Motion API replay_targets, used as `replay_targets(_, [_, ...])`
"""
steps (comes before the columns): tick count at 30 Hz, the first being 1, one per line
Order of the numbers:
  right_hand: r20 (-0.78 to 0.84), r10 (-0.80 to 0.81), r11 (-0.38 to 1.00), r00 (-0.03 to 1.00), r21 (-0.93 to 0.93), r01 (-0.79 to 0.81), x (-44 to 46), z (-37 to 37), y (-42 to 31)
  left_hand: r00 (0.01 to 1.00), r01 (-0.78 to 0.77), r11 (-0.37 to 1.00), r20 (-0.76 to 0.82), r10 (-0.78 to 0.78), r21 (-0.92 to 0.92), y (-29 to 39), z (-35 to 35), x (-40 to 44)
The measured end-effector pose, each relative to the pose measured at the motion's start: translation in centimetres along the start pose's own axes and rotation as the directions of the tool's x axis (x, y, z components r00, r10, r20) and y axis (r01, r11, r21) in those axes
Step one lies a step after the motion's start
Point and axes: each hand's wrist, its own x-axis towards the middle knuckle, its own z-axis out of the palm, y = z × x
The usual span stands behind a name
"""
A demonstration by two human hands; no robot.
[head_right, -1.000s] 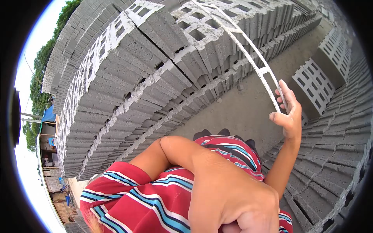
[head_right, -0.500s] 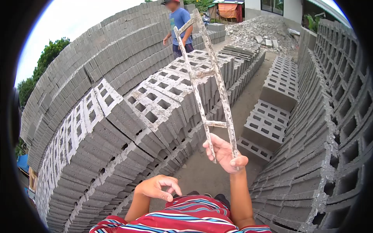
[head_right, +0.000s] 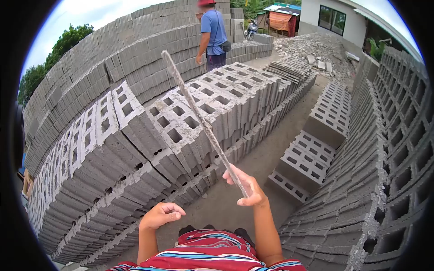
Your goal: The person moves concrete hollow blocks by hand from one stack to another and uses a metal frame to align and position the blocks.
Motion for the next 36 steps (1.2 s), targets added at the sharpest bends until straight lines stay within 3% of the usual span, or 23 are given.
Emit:
replay_targets(3, [-0.236, 0.204, 0.975, 0.950, -0.033, -0.218, -4.5, 0.7, 2.3, 0.996, 0.052, 0.998, 0.069, -0.054, 0.034, -0.6, 0.4, 2.4])
replay_targets(7, [-0.470, 0.291, 0.911, 0.834, -0.131, -0.392, -8.6, 0.2, 5.2, 0.973, -0.004, 0.975, 0.224, -0.048, 0.223, 0.4, 2.1, 6.5])
replay_targets(11, [-0.482, 0.224, 0.932, 0.847, -0.149, -0.331, -9.1, -1.6, 4.2, 0.899, -0.050, 0.962, 0.432, -0.073, 0.267, 1.0, 3.6, 11.0])
replay_targets(14, [-0.415, 0.169, 0.971, 0.894, -0.088, -0.225, -5.9, -2.6, 2.0, 0.868, -0.105, 0.895, 0.480, -0.130, 0.433, 1.8, 4.0, 14.3])
replay_targets(16, [-0.359, 0.212, 0.929, 0.909, -0.217, -0.302, -4.6, -4.1, 2.1, 0.828, -0.127, 0.908, 0.547, -0.125, 0.399, 1.9, 3.9, 17.2])
replay_targets(20, [-0.581, 0.148, 0.799, 0.800, -0.406, -0.443, -6.3, -6.9, 7.0, 0.824, -0.164, 0.827, 0.536, -0.185, 0.538, 4.8, 3.9, 22.8])
replay_targets(22, [-0.690, 0.134, 0.796, 0.711, -0.353, -0.492, -8.8, -7.4, 8.3, 0.824, -0.262, 0.765, 0.549, -0.140, 0.588, 6.3, 3.6, 25.5])
replay_targets(24, [-0.756, 0.197, 0.757, 0.624, -0.287, -0.586, -11.7, -8.0, 8.6, 0.799, -0.265, 0.823, 0.592, -0.105, 0.503, 6.5, 3.1, 28.9])
replay_targets(26, [-0.833, 0.249, 0.723, 0.495, -0.181, -0.667, -13.0, -8.6, 7.9, 0.774, -0.250, 0.824, 0.616, -0.146, 0.508, 7.9, 3.0, 31.4])
replay_targets(27, [-0.861, 0.279, 0.702, 0.425, -0.119, -0.702, -13.3, -8.5, 7.6, 0.779, -0.148, 0.876, 0.600, -0.182, 0.458, 8.0, 3.2, 32.7])
replay_targets(30, [-0.937, 0.228, 0.733, 0.265, -0.014, -0.680, -12.8, -9.5, 7.3, 0.783, -0.309, 0.765, 0.607, -0.132, 0.565, 8.5, 4.5, 37.3])
replay_targets(34, [-0.968, 0.079, 0.756, 0.239, -0.098, -0.647, -11.6, -12.6, 7.5, 0.728, -0.381, 0.754, 0.676, -0.111, 0.534, 10.0, 7.2, 41.4])
replay_targets(36, [-0.976, 0.096, 0.771, 0.194, -0.050, -0.635, -11.3, -15.3, 7.8, 0.697, -0.390, 0.745, 0.703, -0.146, 0.541, 11.2, 9.0, 43.0])
